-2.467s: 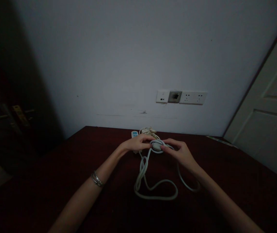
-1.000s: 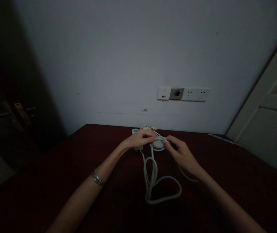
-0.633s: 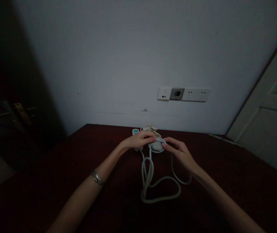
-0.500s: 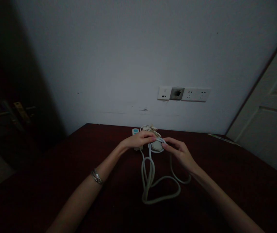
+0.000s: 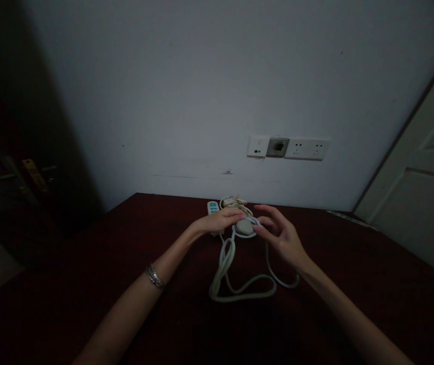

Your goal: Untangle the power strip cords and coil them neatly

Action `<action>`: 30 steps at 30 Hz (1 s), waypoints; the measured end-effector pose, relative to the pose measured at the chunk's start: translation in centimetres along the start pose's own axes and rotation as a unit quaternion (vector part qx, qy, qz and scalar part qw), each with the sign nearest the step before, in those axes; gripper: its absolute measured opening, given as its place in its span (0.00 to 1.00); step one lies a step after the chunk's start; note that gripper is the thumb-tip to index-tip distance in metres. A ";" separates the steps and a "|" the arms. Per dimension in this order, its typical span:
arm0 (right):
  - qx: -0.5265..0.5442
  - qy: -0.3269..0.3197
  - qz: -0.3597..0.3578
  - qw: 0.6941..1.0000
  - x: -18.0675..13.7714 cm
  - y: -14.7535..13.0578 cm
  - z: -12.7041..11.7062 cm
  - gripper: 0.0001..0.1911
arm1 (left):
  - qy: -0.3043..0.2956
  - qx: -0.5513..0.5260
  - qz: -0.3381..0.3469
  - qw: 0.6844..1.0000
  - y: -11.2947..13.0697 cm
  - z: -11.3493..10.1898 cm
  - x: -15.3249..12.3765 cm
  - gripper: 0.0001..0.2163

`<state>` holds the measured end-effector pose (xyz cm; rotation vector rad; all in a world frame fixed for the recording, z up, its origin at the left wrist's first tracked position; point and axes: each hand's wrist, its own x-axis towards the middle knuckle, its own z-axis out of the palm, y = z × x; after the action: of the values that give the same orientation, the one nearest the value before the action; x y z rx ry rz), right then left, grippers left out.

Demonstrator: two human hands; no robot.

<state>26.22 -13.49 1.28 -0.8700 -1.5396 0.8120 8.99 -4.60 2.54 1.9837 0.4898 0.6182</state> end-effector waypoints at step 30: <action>-0.269 -0.037 -0.063 0.960 -0.5 -1.1 0.1 0.21 | 0.037 0.098 0.002 0.994 1.2 -0.1 -0.5 0.10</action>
<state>26.02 -14.48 1.98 -1.1255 -1.9004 0.3315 8.58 -5.33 3.52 2.1533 0.6117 0.6682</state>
